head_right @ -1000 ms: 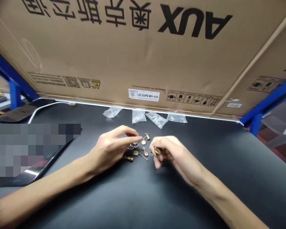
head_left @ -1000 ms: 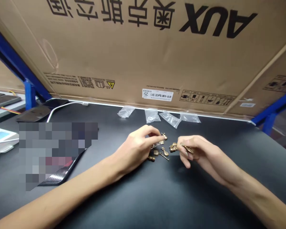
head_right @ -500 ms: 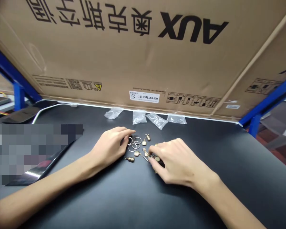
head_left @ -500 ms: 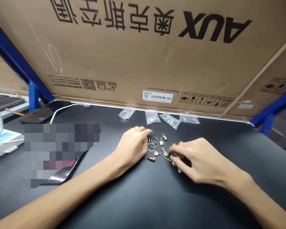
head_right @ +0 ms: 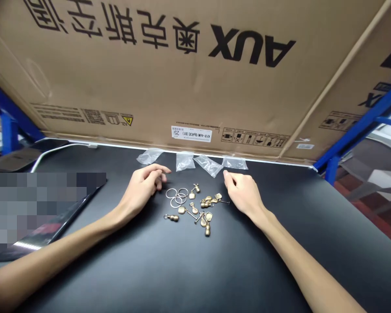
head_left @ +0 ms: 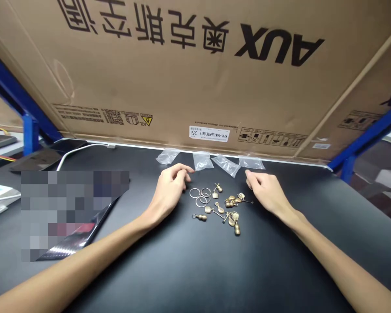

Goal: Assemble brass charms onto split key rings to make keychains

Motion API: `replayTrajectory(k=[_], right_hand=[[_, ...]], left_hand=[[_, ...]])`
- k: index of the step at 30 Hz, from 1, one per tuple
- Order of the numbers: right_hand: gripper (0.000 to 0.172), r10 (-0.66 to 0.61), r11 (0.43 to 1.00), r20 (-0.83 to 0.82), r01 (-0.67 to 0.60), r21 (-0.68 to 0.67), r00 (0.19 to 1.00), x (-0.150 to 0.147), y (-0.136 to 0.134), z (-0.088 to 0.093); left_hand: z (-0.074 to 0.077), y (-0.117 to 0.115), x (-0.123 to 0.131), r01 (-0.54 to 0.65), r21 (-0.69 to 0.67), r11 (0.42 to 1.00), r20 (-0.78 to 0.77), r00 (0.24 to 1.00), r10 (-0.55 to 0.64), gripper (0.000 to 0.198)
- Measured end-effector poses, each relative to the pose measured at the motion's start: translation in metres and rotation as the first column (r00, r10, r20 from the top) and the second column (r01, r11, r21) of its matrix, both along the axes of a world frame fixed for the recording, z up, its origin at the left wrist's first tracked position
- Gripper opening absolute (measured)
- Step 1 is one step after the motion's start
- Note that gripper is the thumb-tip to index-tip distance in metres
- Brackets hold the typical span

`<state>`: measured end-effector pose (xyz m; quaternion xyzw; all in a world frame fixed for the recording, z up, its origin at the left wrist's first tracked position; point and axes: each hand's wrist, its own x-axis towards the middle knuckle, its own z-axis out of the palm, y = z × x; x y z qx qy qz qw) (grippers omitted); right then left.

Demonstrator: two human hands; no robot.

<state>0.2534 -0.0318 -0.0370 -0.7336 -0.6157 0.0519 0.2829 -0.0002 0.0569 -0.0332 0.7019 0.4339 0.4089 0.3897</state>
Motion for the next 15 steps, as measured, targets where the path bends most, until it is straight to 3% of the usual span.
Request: replayTrajectory(k=[7, 15], right_hand=[[0.053, 0.002, 0.996, 0.008, -0.001, -0.091, 1.0, -0.0025, 0.002, -0.0097], [0.051, 0.009, 0.993, 0.014, -0.008, -0.115, 1.0, -0.0028, 0.0016, -0.0109]], left_hand=[[0.0005, -0.0008, -0.0006, 0.005, -0.107, 0.994, 0.092, 0.996, 0.005, 0.018], [-0.0021, -0.002, -0.0014, -0.002, -0.126, 0.992, 0.093, 0.996, 0.014, 0.016]])
